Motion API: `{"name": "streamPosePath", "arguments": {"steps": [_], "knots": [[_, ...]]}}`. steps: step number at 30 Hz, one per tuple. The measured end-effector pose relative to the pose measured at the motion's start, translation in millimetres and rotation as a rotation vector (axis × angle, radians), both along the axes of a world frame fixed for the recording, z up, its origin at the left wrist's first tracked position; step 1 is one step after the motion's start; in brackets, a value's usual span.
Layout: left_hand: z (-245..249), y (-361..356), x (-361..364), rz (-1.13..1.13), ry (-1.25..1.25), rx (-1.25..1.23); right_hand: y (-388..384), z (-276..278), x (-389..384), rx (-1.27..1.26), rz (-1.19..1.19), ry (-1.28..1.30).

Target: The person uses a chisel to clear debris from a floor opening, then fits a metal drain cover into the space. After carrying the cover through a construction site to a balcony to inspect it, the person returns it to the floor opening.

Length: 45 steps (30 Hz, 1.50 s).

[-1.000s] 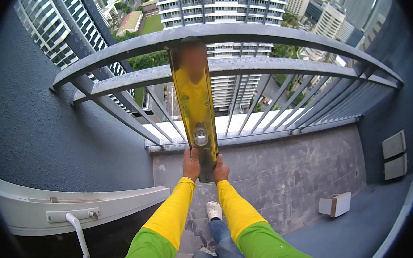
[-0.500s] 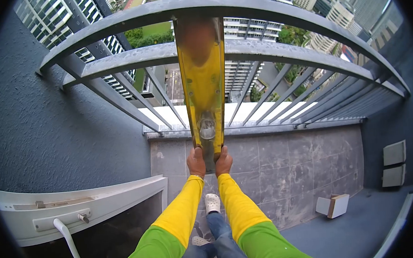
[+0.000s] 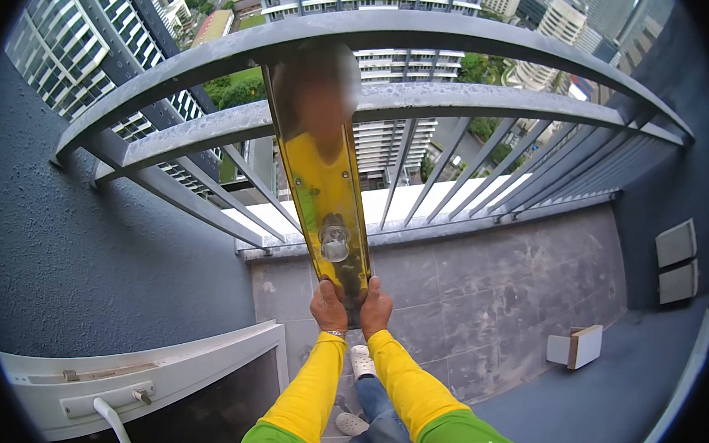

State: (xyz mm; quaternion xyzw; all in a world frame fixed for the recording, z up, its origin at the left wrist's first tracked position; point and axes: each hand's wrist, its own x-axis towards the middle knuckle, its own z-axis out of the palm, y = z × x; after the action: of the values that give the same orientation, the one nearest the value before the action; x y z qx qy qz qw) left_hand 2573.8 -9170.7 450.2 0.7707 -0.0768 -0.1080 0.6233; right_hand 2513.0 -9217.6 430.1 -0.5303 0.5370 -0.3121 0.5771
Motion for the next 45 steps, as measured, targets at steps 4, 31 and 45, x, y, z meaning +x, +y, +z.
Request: {"name": "streamPosePath", "arguments": {"steps": [4,31,45], "knots": [[17.6,-7.0,9.0,-0.046,-0.041,0.066,-10.0,13.9,7.9,0.028,-0.041,-0.041],[-11.1,-31.1,21.3,0.101,-0.308,0.072,-24.7,-18.8,20.9,-0.136,0.005,0.065],[-6.5,-27.7,21.0,0.025,-0.234,0.123,-25.4,-18.9,22.3,-0.167,-0.001,0.062]]}}
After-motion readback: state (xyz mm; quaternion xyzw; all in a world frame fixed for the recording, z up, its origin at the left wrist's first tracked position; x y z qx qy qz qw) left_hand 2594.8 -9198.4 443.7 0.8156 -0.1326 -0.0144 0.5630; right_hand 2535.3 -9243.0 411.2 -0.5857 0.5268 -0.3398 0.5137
